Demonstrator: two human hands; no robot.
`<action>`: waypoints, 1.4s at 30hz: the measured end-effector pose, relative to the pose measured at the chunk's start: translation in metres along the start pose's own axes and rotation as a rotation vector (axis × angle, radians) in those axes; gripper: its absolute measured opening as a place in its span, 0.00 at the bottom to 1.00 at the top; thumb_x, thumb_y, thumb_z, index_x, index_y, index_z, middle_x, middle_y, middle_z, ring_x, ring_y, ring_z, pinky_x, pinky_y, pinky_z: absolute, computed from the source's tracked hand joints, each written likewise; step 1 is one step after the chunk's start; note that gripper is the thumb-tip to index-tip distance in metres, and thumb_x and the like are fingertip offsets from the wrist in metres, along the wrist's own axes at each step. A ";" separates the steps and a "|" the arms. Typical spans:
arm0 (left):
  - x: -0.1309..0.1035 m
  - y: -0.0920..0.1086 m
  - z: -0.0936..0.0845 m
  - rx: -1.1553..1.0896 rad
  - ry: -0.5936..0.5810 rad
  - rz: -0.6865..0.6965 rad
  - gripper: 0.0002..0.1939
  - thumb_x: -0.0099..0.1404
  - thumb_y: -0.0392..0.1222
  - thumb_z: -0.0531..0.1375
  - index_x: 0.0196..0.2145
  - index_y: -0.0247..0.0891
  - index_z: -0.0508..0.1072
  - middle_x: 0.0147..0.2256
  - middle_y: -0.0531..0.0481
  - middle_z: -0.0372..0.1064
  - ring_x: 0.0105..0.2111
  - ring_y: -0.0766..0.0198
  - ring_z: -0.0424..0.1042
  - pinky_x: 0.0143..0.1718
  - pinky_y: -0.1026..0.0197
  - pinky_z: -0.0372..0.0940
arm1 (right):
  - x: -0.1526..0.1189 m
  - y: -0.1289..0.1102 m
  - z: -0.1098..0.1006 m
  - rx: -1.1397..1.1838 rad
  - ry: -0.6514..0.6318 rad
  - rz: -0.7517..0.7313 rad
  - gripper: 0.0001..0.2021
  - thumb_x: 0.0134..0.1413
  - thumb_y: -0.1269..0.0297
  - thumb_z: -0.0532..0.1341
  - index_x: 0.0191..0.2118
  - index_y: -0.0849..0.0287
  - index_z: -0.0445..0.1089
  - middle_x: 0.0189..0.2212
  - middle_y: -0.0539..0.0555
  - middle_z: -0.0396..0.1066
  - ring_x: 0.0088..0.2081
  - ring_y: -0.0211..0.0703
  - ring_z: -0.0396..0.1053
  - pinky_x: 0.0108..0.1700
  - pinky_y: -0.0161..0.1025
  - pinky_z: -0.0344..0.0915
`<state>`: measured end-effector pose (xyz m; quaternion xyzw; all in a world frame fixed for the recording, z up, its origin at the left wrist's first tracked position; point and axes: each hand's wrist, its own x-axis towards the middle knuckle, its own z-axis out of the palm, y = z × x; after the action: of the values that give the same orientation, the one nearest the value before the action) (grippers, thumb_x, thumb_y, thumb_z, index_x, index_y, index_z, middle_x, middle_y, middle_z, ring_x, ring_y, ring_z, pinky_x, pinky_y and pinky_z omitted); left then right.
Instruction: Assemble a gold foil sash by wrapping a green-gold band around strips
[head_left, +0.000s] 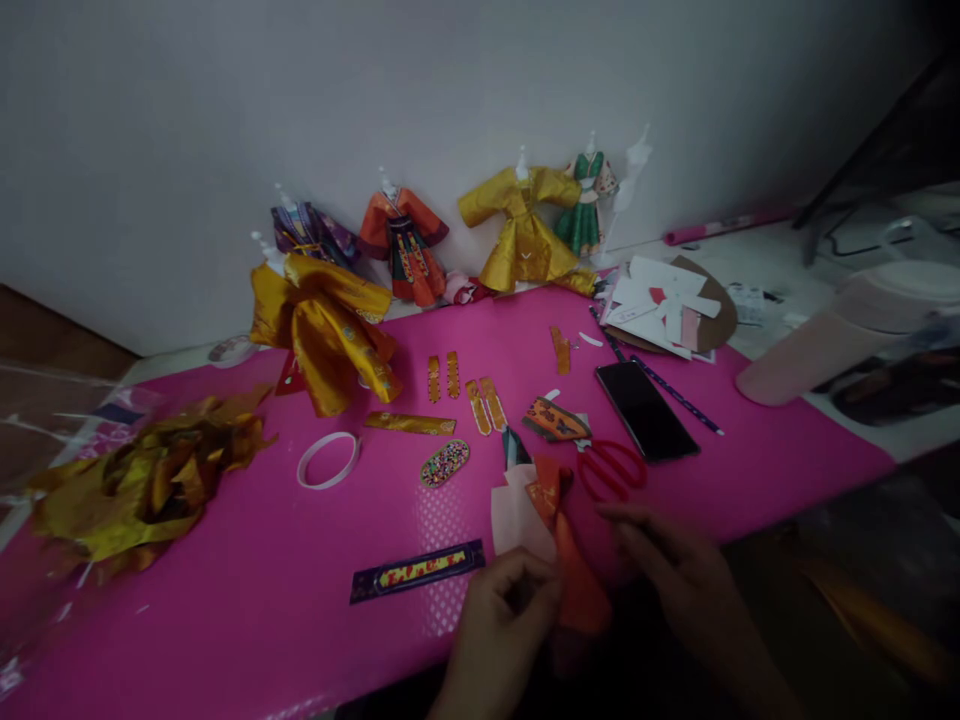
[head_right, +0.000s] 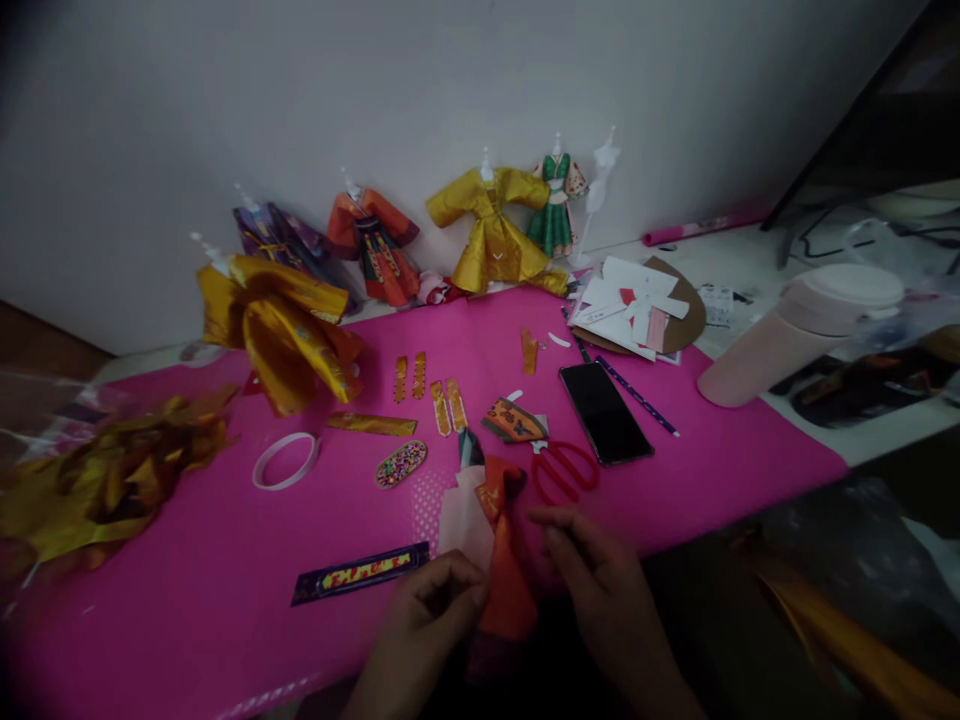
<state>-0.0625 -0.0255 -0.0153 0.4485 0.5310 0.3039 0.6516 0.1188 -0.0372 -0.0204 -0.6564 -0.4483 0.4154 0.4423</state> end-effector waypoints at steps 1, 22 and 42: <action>0.000 0.000 0.000 -0.019 0.008 -0.024 0.08 0.56 0.41 0.61 0.22 0.36 0.70 0.22 0.55 0.61 0.24 0.67 0.59 0.28 0.65 0.55 | 0.000 0.001 0.000 -0.007 0.014 -0.001 0.13 0.55 0.58 0.59 0.40 0.55 0.78 0.25 0.49 0.74 0.27 0.41 0.70 0.30 0.35 0.68; 0.023 0.002 -0.010 -0.149 0.222 0.145 0.12 0.55 0.47 0.66 0.34 0.37 0.74 0.30 0.52 0.73 0.32 0.63 0.70 0.34 0.65 0.63 | 0.006 0.000 0.015 0.248 -0.205 0.109 0.13 0.54 0.54 0.63 0.26 0.58 0.72 0.22 0.47 0.69 0.27 0.37 0.66 0.31 0.32 0.63; 0.000 0.005 -0.021 0.138 0.071 0.202 0.11 0.66 0.45 0.55 0.39 0.45 0.77 0.47 0.49 0.71 0.53 0.52 0.65 0.56 0.52 0.60 | 0.000 -0.004 0.015 0.360 -0.222 0.177 0.07 0.50 0.59 0.67 0.34 0.54 0.78 0.31 0.51 0.79 0.34 0.43 0.76 0.38 0.37 0.72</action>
<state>-0.0825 -0.0182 -0.0119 0.5326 0.5254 0.3465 0.5659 0.1040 -0.0328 -0.0204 -0.5539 -0.3535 0.5956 0.4620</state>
